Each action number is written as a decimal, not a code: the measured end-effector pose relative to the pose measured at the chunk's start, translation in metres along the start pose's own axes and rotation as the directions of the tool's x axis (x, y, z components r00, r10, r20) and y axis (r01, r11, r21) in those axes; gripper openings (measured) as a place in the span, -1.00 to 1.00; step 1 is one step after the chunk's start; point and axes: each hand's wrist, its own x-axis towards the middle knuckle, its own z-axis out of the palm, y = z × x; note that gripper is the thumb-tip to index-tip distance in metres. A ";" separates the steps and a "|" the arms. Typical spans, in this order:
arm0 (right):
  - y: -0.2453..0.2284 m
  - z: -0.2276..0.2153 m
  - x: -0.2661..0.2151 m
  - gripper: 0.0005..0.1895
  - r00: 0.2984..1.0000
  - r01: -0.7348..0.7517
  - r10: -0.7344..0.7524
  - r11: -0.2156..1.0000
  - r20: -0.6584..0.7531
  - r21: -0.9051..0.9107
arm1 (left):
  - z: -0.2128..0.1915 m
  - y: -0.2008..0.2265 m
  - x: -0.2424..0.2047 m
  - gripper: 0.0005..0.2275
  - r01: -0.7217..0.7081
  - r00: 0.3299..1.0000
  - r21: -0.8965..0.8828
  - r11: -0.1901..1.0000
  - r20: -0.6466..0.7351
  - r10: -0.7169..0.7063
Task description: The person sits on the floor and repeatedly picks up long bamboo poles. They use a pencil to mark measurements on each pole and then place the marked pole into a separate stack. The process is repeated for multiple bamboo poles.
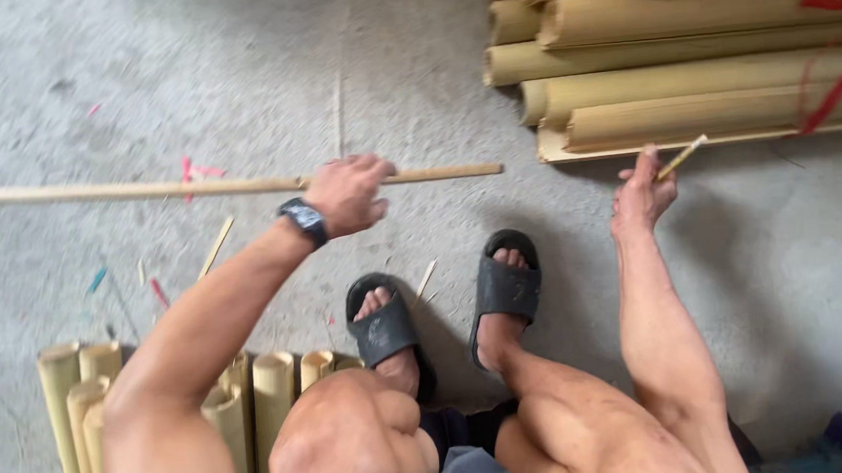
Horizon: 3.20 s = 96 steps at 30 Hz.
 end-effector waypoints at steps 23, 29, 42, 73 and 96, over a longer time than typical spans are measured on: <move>0.040 -0.050 -0.018 -0.81 0.963 -0.238 0.230 0.970 0.140 0.045 | 0.132 0.187 0.277 -0.47 -0.108 0.994 0.315 0.943 0.013 0.110; 0.048 -0.042 -0.032 -0.81 0.952 -0.270 0.241 0.952 0.190 0.146 | 0.140 0.202 0.271 -0.71 -0.022 0.995 0.272 0.962 -0.083 0.046; 0.030 -0.035 -0.053 -0.71 0.956 -0.214 0.116 0.905 0.270 0.367 | -0.066 -0.022 0.132 -0.34 0.457 0.722 0.037 0.889 0.568 -0.395; 0.028 0.049 -0.104 -0.69 0.693 0.634 -0.159 0.598 0.703 -0.490 | 0.005 -0.132 -0.148 -0.40 0.377 0.782 0.492 0.785 0.286 -0.554; -0.088 0.020 -0.028 -0.29 0.560 0.742 0.480 0.072 0.675 -0.667 | 0.139 -0.187 -0.268 -0.66 0.341 0.169 -0.939 0.040 0.020 -0.985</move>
